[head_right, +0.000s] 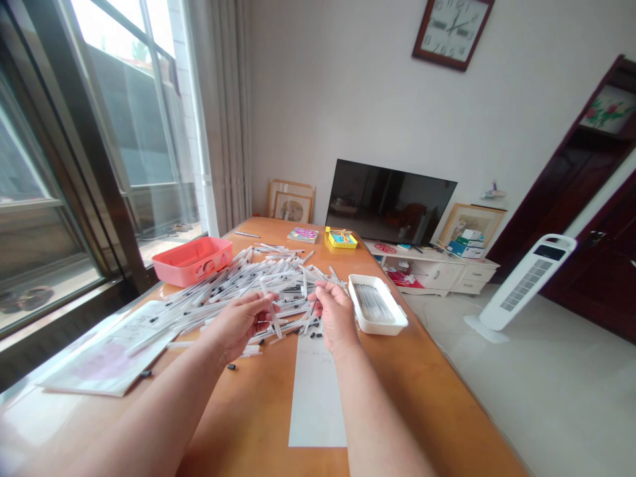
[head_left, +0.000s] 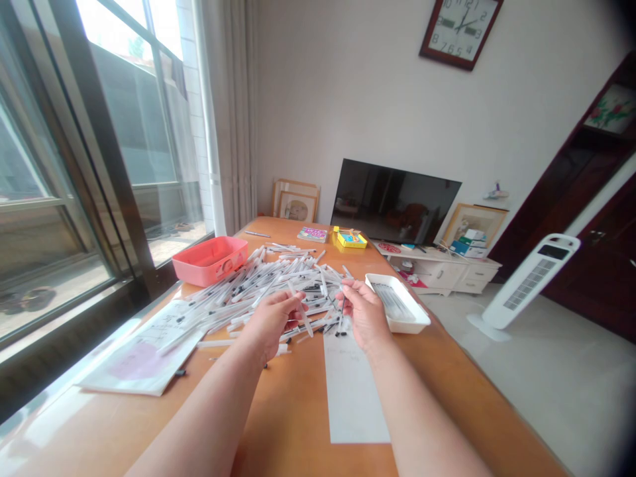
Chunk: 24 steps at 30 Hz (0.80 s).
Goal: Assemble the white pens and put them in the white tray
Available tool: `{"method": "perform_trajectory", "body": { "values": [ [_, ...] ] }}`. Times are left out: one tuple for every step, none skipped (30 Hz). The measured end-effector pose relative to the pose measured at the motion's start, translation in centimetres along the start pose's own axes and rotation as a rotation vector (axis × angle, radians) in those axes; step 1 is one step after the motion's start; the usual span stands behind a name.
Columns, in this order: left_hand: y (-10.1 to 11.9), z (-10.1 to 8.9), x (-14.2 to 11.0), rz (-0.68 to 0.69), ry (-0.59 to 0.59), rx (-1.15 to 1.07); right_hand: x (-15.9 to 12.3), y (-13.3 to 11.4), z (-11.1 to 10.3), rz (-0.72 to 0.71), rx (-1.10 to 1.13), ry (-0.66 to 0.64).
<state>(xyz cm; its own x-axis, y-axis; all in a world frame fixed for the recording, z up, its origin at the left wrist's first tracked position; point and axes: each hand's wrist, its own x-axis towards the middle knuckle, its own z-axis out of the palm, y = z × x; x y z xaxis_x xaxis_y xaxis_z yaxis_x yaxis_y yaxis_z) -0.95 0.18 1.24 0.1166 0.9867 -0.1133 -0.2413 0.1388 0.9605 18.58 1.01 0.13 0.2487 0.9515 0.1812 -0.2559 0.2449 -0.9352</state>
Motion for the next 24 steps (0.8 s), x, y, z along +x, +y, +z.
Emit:
{"method": "perform_trajectory", "body": {
  "values": [
    [0.1,0.1,-0.1,0.001,-0.004,0.014,0.0,-0.1,-0.1,0.041,0.053,-0.014],
    [0.1,0.1,-0.1,0.003,-0.005,0.028,0.1,-0.2,-0.2,0.079,0.107,-0.031],
    [0.1,0.2,-0.2,0.007,-0.008,0.043,0.1,-0.2,-0.3,0.111,0.158,-0.049],
    [0.2,0.2,-0.2,0.013,-0.015,0.057,0.1,-0.3,-0.4,0.133,0.197,-0.066],
    [0.2,0.3,-0.3,0.021,-0.027,0.071,0.1,-0.3,-0.4,0.145,0.217,-0.079],
    [0.1,0.3,-0.3,0.033,-0.046,0.086,0.2,-0.3,-0.5,0.151,0.214,-0.085],
    [0.1,0.4,-0.4,0.047,-0.069,0.107,0.2,-0.4,-0.5,0.151,0.196,-0.084],
    [0.1,0.5,-0.5,0.06,-0.094,0.132,0.2,-0.5,-0.5,0.145,0.173,-0.079],
    [0.0,0.6,-0.6,0.068,-0.118,0.161,0.2,-0.6,-0.5,0.132,0.155,-0.074],
    [0.0,0.7,-0.8,0.066,-0.14,0.191,0.2,-0.8,-0.5,0.113,0.147,-0.07],
    [0.0,0.9,-0.9,0.058,-0.159,0.222,0.2,-0.9,-0.4,0.089,0.15,-0.07],
    [0.1,1.0,-1.1,0.051,-0.172,0.254,0.1,-1.1,-0.4,0.065,0.16,-0.073],
    [0.1,1.1,-1.3,0.045,-0.185,0.288,0.1,-1.3,-0.3,0.048,0.17,-0.078],
    [0.2,1.2,-1.5,0.044,-0.203,0.326,0.1,-1.4,-0.2,0.04,0.171,-0.086],
    [0.3,1.3,-1.7,0.046,-0.229,0.369,0.0,-1.5,-0.2,0.037,0.163,-0.091],
    [0.4,1.3,-1.8,0.052,-0.259,0.411,-0.1,-1.6,-0.2,0.036,0.148,-0.094],
    [0.4,1.3,-1.9,0.056,-0.291,0.45,-0.1,-1.7,-0.1,0.031,0.129,-0.093],
    [0.4,1.3,-1.9,0.058,-0.32,0.482,-0.2,-1.7,-0.1,0.022,0.109,-0.088],
    [0.4,1.3,-1.9,0.059,-0.341,0.505,-0.3,-1.8,-0.1,0.008,0.087,-0.081],
    [0.3,1.2,-1.9,0.063,-0.352,0.519,-0.3,-1.8,-0.1,-0.007,0.065,-0.076],
    [0.2,1.2,-1.8,0.066,-0.362,0.527,-0.4,-1.8,-0.1,-0.02,0.042,-0.076],
    [0.1,1.2,-1.7,0.07,-0.37,0.53,-0.5,-1.8,0.0,-0.031,0.017,-0.079],
    [0.0,1.1,-1.7,0.072,-0.378,0.531,-0.5,-1.8,0.0,-0.038,-0.012,-0.085],
    [0.0,1.1,-1.6,0.074,-0.387,0.531,-0.6,-1.8,0.1,-0.042,-0.046,-0.092]
  ]
}}
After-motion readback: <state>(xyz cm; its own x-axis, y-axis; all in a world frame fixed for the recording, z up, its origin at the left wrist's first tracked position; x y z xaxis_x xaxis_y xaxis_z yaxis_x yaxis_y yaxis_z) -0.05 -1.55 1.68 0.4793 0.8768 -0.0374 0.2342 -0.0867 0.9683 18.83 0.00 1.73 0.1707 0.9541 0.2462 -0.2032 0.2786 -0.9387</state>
